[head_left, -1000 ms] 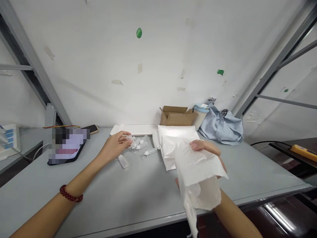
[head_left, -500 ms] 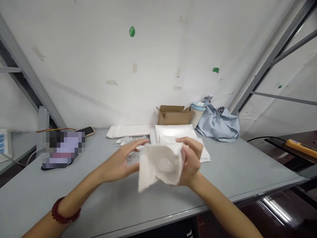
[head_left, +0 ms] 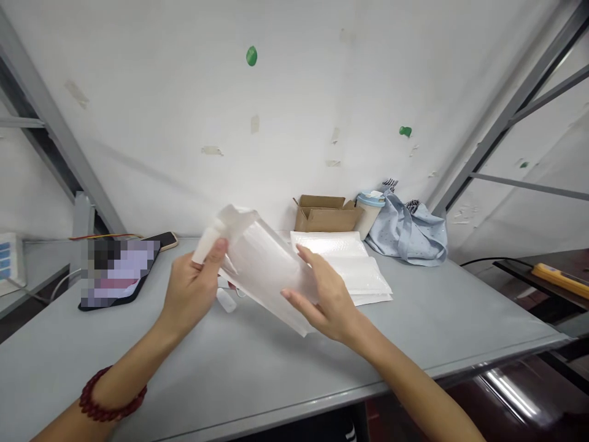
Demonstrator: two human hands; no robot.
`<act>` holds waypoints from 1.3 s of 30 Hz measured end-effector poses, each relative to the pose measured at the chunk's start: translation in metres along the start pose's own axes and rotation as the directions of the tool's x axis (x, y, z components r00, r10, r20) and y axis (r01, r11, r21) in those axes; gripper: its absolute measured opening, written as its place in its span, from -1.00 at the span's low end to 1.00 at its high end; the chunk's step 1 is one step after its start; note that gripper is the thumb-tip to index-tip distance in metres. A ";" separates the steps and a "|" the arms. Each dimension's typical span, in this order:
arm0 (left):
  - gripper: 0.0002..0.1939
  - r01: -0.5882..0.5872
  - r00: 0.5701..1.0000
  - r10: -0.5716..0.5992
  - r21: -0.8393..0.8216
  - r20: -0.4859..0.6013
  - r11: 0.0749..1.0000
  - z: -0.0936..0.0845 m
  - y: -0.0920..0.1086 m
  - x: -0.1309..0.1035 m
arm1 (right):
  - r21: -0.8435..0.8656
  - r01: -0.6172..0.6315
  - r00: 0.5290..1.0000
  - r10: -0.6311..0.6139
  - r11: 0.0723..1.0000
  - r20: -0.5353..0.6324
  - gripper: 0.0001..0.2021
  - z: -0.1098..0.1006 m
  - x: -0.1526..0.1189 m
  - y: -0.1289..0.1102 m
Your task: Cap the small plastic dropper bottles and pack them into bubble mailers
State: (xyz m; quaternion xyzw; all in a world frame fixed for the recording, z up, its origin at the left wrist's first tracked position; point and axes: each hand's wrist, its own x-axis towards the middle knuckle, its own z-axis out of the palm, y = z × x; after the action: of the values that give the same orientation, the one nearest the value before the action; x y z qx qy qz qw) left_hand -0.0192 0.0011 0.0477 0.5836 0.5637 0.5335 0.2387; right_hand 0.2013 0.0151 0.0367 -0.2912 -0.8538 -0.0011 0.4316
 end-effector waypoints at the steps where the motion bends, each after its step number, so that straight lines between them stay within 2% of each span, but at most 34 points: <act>1: -0.46 -0.014 1.000 0.014 0.029 0.020 0.999 -0.001 0.003 -0.001 | 0.061 -0.067 0.996 0.063 0.996 0.061 -0.61 0.000 0.000 0.000; 3: -0.46 -0.042 0.999 0.040 0.078 0.025 0.996 0.001 0.009 -0.004 | 0.184 -0.207 0.971 0.179 0.961 0.158 -0.77 0.002 0.000 0.001; 5: -0.48 -0.049 0.998 0.054 0.106 -0.045 0.993 0.004 0.011 -0.006 | 0.281 -0.308 0.945 0.257 0.909 0.204 -0.68 0.006 -0.001 0.001; 7: -0.51 -0.070 0.992 0.083 0.132 -0.095 0.989 0.008 0.009 -0.008 | 0.335 -0.358 0.928 0.292 0.872 0.233 -0.62 0.010 -0.002 0.000; 8: -0.52 -0.093 0.992 0.104 0.144 -0.072 0.985 0.009 0.008 -0.008 | 0.348 -0.373 0.920 0.296 0.860 0.256 -0.61 0.013 -0.003 -0.001; 11: -0.54 -0.152 0.986 0.138 0.157 0.095 0.976 0.011 0.004 -0.007 | 0.353 -0.386 0.902 0.269 0.852 0.336 -0.63 0.022 -0.005 -0.001; 13: -0.52 -0.124 0.988 0.106 0.173 0.111 0.977 0.010 0.003 -0.005 | 0.357 -0.399 0.894 0.272 0.844 0.357 -0.64 0.027 -0.006 0.001; 15: -0.48 -0.036 0.999 0.037 0.168 -0.005 0.985 0.009 0.001 -0.002 | 0.379 -0.437 0.889 0.328 0.815 0.320 -0.63 0.030 -0.006 0.003; 17: -0.52 0.049 0.997 -0.045 0.060 -0.069 0.997 0.008 0.000 0.001 | 0.415 -0.479 0.878 0.418 0.774 0.235 -0.60 0.030 -0.006 0.004; 19: -0.61 0.119 0.993 -0.116 -0.101 0.035 0.988 0.008 -0.003 0.004 | 0.449 -0.510 0.856 0.482 0.734 0.185 -0.59 0.029 -0.005 0.003; 21: -0.68 0.182 0.971 -0.143 -0.205 0.192 0.962 0.010 -0.006 0.006 | 0.511 -0.556 0.824 0.514 0.655 0.237 -0.65 0.027 -0.003 0.001; 23: -0.69 0.221 0.943 -0.146 -0.233 0.298 0.947 0.012 -0.008 0.005 | 0.611 -0.612 0.778 0.517 0.502 0.356 -0.73 0.025 -0.001 0.000; 25: -0.71 0.220 0.923 -0.124 -0.233 0.365 0.947 0.014 -0.010 0.003 | 0.685 -0.652 0.727 0.527 0.326 0.441 -0.67 0.022 0.001 0.001; 27: -0.73 0.202 0.912 -0.108 -0.203 0.397 0.958 0.016 -0.011 0.001 | 0.712 -0.666 0.693 0.540 0.224 0.478 -0.61 0.021 0.002 0.004; 29: -0.74 0.183 0.913 -0.108 -0.160 0.392 0.970 0.018 -0.010 0.000 | 0.719 -0.662 0.696 0.527 0.210 0.487 -0.62 0.021 0.003 0.008; 31: -0.73 0.198 0.909 -0.126 -0.146 0.397 0.969 0.020 -0.010 0.000 | 0.726 -0.647 0.722 0.494 0.234 0.484 -0.68 0.021 0.003 0.010; 33: -0.72 0.246 0.879 -0.155 -0.150 0.452 0.958 0.022 -0.011 -0.001 | 0.723 -0.640 0.738 0.471 0.261 0.483 -0.74 0.023 0.002 0.011; 36: -0.71 0.277 0.831 -0.165 -0.138 0.532 0.951 0.026 -0.014 -0.003 | 0.694 -0.665 0.720 0.481 0.275 0.500 -0.78 0.025 0.000 0.012; 39: -0.71 0.236 0.849 -0.151 -0.109 0.507 0.966 0.030 -0.016 -0.006 | 0.667 -0.696 0.690 0.507 0.267 0.517 -0.77 0.029 -0.001 0.013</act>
State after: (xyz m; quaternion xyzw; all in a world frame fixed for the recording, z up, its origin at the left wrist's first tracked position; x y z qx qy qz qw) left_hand 0.0019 0.0093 0.0217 0.6185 0.4931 0.3847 0.4757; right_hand 0.1868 0.0332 0.0147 -0.3520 -0.6071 0.5946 0.3923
